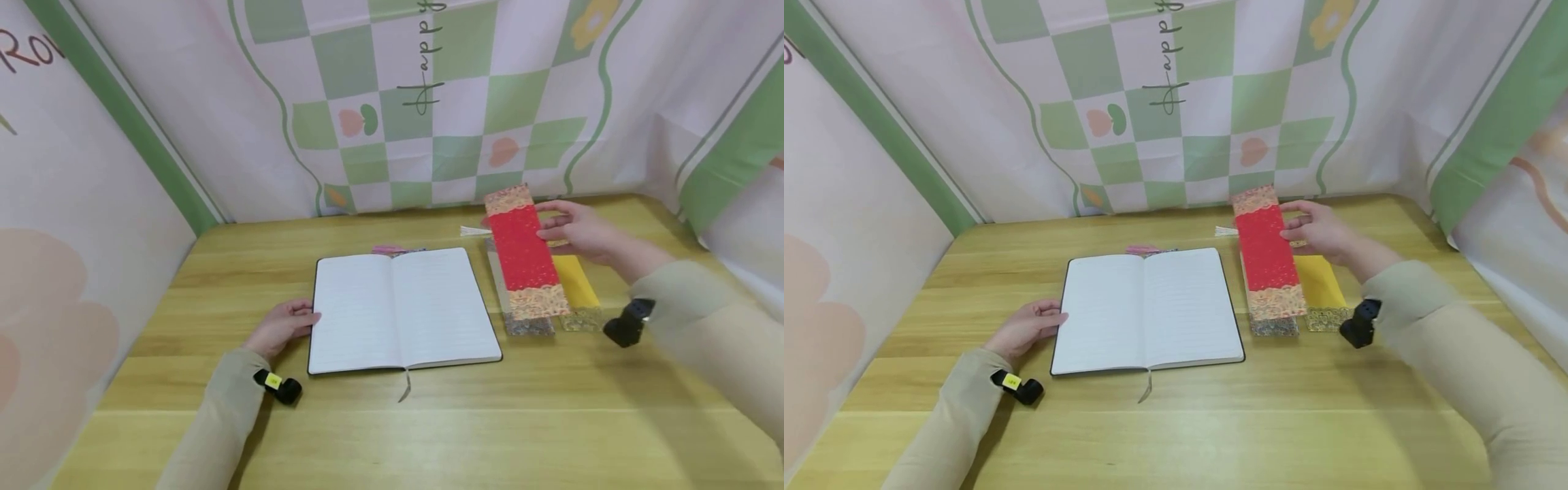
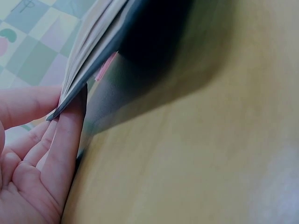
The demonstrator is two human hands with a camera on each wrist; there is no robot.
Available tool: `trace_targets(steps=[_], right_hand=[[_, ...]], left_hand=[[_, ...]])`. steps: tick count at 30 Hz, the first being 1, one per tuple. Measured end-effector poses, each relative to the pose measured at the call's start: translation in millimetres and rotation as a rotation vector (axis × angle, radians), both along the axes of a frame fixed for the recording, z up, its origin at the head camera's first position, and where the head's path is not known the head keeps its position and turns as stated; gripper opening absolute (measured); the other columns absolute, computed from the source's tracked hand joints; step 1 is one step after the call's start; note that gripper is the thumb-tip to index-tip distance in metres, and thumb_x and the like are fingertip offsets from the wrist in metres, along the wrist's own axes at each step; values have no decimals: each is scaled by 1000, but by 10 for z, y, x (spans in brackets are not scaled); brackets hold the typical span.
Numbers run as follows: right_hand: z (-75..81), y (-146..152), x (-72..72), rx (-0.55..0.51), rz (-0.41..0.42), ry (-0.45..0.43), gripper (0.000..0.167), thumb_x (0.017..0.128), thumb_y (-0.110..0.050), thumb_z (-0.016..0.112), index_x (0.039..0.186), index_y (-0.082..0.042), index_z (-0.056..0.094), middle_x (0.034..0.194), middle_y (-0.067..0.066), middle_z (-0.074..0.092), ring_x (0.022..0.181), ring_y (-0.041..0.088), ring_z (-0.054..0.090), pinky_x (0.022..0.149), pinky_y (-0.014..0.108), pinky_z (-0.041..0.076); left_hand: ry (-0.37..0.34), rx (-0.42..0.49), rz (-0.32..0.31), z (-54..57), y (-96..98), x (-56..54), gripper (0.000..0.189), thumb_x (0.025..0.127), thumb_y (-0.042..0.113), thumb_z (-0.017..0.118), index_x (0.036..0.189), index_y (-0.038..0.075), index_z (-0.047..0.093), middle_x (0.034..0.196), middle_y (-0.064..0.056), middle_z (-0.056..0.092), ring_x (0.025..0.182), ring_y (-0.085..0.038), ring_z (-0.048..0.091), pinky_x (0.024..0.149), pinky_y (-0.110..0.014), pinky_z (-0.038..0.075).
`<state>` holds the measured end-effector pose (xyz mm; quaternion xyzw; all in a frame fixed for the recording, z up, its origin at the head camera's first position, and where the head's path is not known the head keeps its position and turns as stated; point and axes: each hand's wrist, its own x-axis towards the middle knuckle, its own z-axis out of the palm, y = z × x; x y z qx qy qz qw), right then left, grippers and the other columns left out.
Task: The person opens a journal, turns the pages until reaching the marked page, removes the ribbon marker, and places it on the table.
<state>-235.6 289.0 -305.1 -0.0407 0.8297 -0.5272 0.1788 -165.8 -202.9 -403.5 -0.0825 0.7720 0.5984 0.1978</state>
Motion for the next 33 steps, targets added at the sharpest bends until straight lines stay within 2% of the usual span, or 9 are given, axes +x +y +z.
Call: trace_targets(steps=[4, 9, 15, 17, 23, 27, 31, 33], right_hand=[[48, 296, -9, 67, -23, 6, 60, 98, -5, 46, 148, -1, 13, 94, -12, 52, 82, -2, 57, 78, 23, 55], [29, 709, -24, 171, -51, 38, 63, 97, -8, 48, 150, -5, 14, 91, -19, 51, 82, -6, 56, 78, 23, 56], [-33, 1103, -43, 243, -101, 94, 68, 96, -9, 49, 150, 1, 9, 86, -25, 49, 77, -9, 56, 75, 21, 56], [-61, 1200, -33, 289, -102, 109, 67, 96, -8, 49, 149, 4, 9, 88, -20, 50, 76, -9, 56, 73, 21, 56], [-180, 1385, -21, 381, -85, 101, 64, 96, -2, 47, 143, 14, 8, 103, 16, 52, 71, -11, 53, 70, 21, 56], [-315, 1479, -36, 406, -64, 80, 62, 95, -1, 48, 141, 17, 10, 105, 30, 49, 70, -11, 51, 67, 19, 55], [-464, 1568, -26, 466, -28, 81, 60, 94, -5, 50, 139, 17, 17, 113, 43, 43, 70, -13, 48, 65, 18, 53], [-524, 1609, -14, 500, -12, 87, 60, 93, -7, 52, 138, 17, 21, 118, 45, 42, 72, -10, 50, 64, 18, 52]], left_hand=[[2, -4, 2, 2, 2, 8, 49, 94, 12, 58, 135, -8, 39, 122, -14, 53, 95, -9, 57, 97, -34, 48], [-2, -1, 1, -7, 7, 15, 48, 94, 11, 58, 135, -7, 41, 124, -16, 53, 99, -12, 57, 97, -34, 49], [-2, -9, -9, -12, -2, -10, 50, 94, 12, 58, 136, -8, 39, 127, -18, 51, 103, -15, 56, 99, -36, 47], [-3, -10, -4, -9, -4, -16, 49, 94, 11, 58, 135, -7, 40, 126, -17, 51, 102, -15, 56, 99, -35, 47], [8, -17, 9, -1, -5, -17, 45, 93, 9, 59, 132, -8, 43, 118, -13, 54, 97, -12, 56, 96, -34, 49], [11, -10, 15, 1, -2, -2, 42, 93, 8, 58, 129, -8, 44, 113, -10, 56, 93, -10, 56, 94, -32, 50], [10, -5, 15, 0, 6, 2, 43, 93, 8, 59, 130, -8, 44, 118, -14, 56, 95, -11, 57, 95, -33, 50], [10, -4, 7, 2, 4, -4, 46, 93, 9, 59, 133, -8, 42, 124, -17, 54, 99, -13, 57, 97, -34, 49]])
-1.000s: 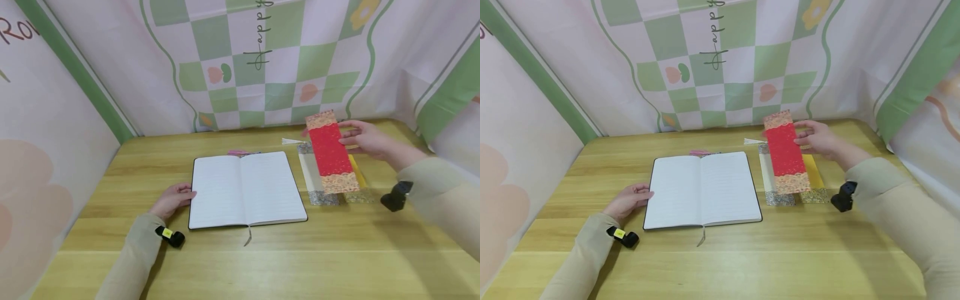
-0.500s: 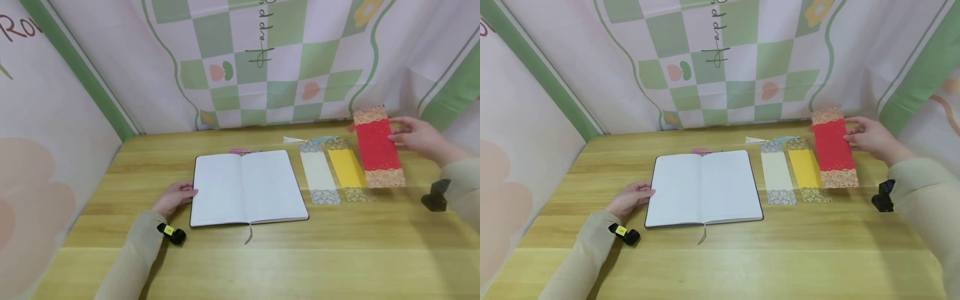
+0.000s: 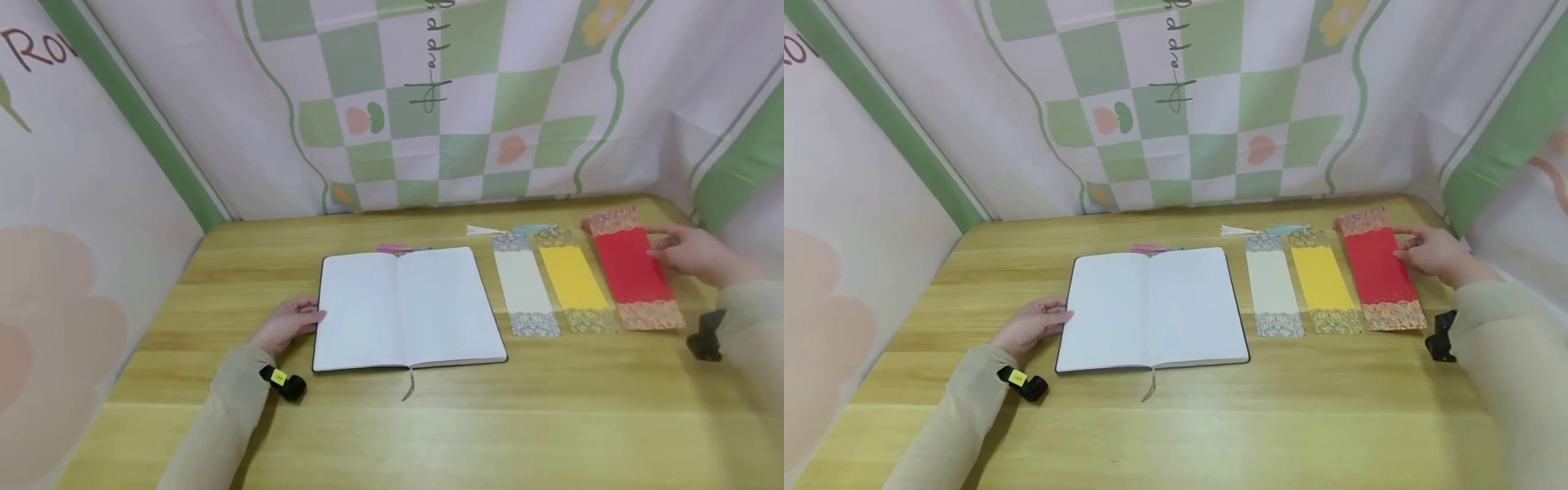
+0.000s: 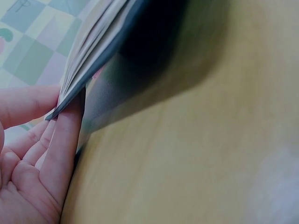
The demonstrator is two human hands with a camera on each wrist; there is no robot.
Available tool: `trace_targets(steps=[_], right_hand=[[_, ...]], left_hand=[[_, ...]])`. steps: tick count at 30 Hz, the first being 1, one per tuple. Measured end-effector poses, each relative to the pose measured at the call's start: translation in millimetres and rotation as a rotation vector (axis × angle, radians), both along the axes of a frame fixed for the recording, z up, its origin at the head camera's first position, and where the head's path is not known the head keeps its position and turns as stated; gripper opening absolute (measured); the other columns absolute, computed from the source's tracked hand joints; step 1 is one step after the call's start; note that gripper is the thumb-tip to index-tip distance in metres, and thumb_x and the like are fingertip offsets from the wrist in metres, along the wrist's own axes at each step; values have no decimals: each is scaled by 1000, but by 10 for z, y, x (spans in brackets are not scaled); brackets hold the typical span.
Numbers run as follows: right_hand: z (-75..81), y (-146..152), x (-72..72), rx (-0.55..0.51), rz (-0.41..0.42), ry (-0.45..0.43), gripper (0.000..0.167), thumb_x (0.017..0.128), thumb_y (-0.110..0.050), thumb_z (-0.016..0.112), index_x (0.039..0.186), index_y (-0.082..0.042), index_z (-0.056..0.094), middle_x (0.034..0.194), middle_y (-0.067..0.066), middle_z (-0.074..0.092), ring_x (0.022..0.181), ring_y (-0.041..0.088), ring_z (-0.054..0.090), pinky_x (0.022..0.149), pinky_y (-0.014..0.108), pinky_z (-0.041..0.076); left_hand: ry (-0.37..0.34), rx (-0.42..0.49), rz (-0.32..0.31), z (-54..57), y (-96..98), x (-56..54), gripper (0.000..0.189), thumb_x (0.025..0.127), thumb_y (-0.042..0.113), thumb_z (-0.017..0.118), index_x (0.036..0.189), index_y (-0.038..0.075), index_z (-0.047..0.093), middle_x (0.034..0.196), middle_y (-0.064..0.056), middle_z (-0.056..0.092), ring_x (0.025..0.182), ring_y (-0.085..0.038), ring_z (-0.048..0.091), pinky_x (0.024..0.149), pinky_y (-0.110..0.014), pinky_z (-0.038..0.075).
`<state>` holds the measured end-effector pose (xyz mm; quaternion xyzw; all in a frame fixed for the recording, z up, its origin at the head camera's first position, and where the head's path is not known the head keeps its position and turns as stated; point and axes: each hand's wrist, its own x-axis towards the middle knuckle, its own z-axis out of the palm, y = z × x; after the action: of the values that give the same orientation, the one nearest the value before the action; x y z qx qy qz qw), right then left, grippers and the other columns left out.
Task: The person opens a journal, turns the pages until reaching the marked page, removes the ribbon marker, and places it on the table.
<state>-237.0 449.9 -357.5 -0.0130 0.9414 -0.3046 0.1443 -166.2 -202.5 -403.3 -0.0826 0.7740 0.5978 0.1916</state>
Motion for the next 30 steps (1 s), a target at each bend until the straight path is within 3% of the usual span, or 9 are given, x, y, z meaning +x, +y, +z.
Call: trace_targets(steps=[5, 11, 17, 22, 26, 28, 30], right_hand=[[-82, 63, 22, 52, 26, 5, 57, 92, -9, 55, 136, 16, 28, 118, 44, 48, 80, 6, 58, 64, 17, 48], [-179, 43, 7, -49, 19, -24, 56, 93, 0, 50, 137, 19, 23, 108, 38, 56, 74, -12, 50, 68, 17, 52], [-226, 20, 14, -108, -3, -30, 55, 92, 3, 48, 135, 23, 19, 104, 34, 59, 73, -11, 53, 68, 21, 55], [-217, 19, 20, -95, -18, -19, 57, 92, 0, 51, 134, 23, 21, 92, 16, 69, 71, -12, 53, 67, 19, 54], [-183, 23, 28, -56, -26, 5, 61, 94, -12, 56, 134, 23, 26, 90, 15, 71, 70, -14, 51, 65, 15, 51], [-164, 32, 36, -67, -41, -2, 65, 95, -18, 57, 134, 22, 25, 88, 8, 72, 69, -14, 52, 65, 15, 50], [-149, 33, 50, -139, -75, -22, 65, 96, -20, 56, 138, 18, 25, 82, -7, 70, 69, -12, 55, 65, 15, 52]], left_hand=[[3, 4, -10, -8, 7, -19, 48, 94, 9, 58, 135, -9, 40, 127, -19, 51, 103, -15, 56, 100, -36, 47], [-2, 3, 5, 7, 15, -18, 47, 94, 8, 57, 134, -9, 41, 124, -17, 52, 101, -14, 55, 100, -36, 47], [-7, 7, 4, 18, 19, -24, 47, 94, 8, 57, 135, -9, 40, 127, -19, 51, 102, -14, 56, 100, -36, 47], [-11, 10, 1, 21, 8, -34, 47, 94, 8, 57, 135, -9, 40, 127, -19, 52, 99, -12, 57, 99, -35, 48], [-10, 21, 0, 16, 0, -35, 47, 94, 8, 57, 134, -9, 40, 127, -19, 52, 97, -11, 57, 99, -35, 48], [-8, 18, -2, 13, 0, -30, 47, 94, 8, 57, 134, -9, 40, 126, -19, 53, 98, -11, 57, 99, -35, 48], [-4, 14, -1, 10, 0, -24, 46, 94, 8, 57, 133, -9, 41, 125, -18, 53, 99, -12, 57, 99, -35, 47]])
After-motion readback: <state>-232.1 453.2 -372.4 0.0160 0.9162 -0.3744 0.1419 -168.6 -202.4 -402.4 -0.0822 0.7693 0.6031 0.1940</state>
